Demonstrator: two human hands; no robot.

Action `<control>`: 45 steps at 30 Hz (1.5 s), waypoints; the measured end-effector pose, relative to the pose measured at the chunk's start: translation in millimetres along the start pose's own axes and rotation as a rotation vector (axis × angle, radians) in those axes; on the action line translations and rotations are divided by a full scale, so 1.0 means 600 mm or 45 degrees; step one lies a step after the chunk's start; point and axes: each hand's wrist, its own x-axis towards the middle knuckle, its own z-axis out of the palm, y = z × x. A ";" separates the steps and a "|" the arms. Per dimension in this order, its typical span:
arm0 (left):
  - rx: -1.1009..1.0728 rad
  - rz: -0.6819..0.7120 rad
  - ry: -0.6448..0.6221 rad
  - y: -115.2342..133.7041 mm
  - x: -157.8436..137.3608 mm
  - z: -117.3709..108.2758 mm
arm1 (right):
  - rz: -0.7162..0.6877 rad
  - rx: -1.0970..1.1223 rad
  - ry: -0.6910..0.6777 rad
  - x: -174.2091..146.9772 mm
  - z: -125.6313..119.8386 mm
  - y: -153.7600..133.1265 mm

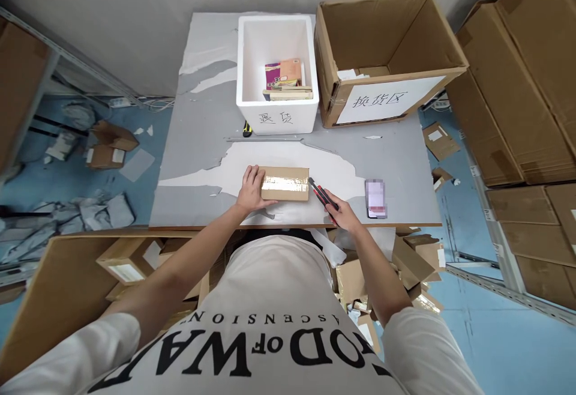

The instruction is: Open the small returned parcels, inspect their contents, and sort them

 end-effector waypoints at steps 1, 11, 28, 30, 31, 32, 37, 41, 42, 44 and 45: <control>-0.005 -0.001 -0.002 0.000 -0.001 0.000 | 0.006 0.003 -0.019 -0.003 -0.001 0.002; -0.012 -0.005 -0.043 -0.003 -0.002 0.000 | 0.063 0.054 -0.019 -0.033 0.016 0.015; -0.055 0.028 -0.074 -0.007 0.001 0.000 | 0.060 0.260 0.040 -0.098 0.084 0.075; -0.090 0.036 -0.060 -0.009 0.001 0.000 | 0.075 0.253 0.069 -0.107 0.091 0.083; -0.115 0.039 -0.053 -0.009 0.002 0.000 | 0.076 0.255 0.093 -0.110 0.093 0.086; -0.143 0.039 -0.046 -0.009 0.002 -0.001 | 0.073 0.257 0.119 -0.113 0.095 0.089; -0.289 0.037 -0.048 -0.010 0.001 -0.010 | -0.019 0.320 0.434 -0.122 0.092 0.089; -0.469 0.011 -0.082 -0.019 0.001 -0.021 | -0.080 0.477 0.671 -0.102 0.116 0.071; -0.526 -0.014 -0.071 -0.024 0.003 -0.024 | -0.085 0.536 0.705 -0.092 0.128 0.065; -0.627 -0.086 -0.027 -0.036 0.010 -0.028 | -0.088 0.671 0.752 -0.069 0.154 0.052; -0.663 -0.131 0.001 -0.044 0.015 -0.030 | -0.083 0.738 0.762 -0.057 0.167 0.045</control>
